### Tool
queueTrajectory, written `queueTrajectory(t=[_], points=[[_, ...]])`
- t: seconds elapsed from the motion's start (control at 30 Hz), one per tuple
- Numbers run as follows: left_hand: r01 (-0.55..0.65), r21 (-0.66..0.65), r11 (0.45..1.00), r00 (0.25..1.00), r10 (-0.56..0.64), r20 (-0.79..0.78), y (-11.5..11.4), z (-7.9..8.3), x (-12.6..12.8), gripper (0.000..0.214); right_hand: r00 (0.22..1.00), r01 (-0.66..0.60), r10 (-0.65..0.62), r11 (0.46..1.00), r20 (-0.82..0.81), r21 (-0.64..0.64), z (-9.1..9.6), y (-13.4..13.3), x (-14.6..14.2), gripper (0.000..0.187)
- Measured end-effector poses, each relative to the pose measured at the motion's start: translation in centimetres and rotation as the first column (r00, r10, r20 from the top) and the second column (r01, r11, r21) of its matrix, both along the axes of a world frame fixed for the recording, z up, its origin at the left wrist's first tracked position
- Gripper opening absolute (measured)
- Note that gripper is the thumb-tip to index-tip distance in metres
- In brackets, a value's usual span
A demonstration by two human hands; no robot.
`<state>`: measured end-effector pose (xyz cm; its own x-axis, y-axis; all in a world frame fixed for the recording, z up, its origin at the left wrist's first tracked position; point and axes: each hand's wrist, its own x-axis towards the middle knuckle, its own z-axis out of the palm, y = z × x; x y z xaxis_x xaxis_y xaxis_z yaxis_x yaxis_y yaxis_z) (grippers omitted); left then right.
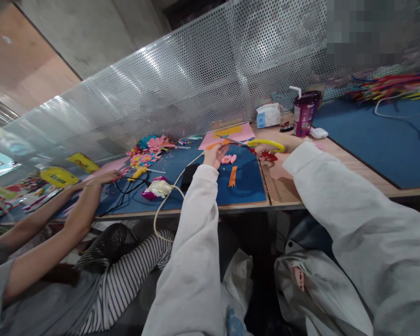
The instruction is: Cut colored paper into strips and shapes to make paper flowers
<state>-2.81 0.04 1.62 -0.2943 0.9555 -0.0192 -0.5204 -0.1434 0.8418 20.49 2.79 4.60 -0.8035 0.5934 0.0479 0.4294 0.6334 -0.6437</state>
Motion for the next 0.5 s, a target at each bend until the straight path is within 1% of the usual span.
queueTrajectory(t=[0.13,0.23,0.4,0.5], points=[[0.009,0.002,1.000,1.000,-0.009,-0.016,0.03,0.00,0.01,0.021,0.999,0.041,-0.041,0.998,0.010,-0.041,-0.51,0.67,-0.33,0.022],[0.003,-0.004,1.000,1.000,-0.003,-0.004,0.01,0.04,0.02,0.020,0.996,0.077,-0.076,0.997,0.037,-0.026,-0.55,0.94,-0.35,0.024],[-0.011,-0.008,1.000,0.999,0.011,0.043,-0.11,0.10,0.15,0.012,0.999,0.026,-0.026,0.999,0.040,0.019,-0.42,1.05,-0.16,0.024],[-0.018,-0.016,1.000,0.997,0.019,0.069,-0.13,0.12,0.22,0.012,0.999,0.031,-0.031,0.999,0.028,0.013,-0.48,0.98,-0.10,0.023]])
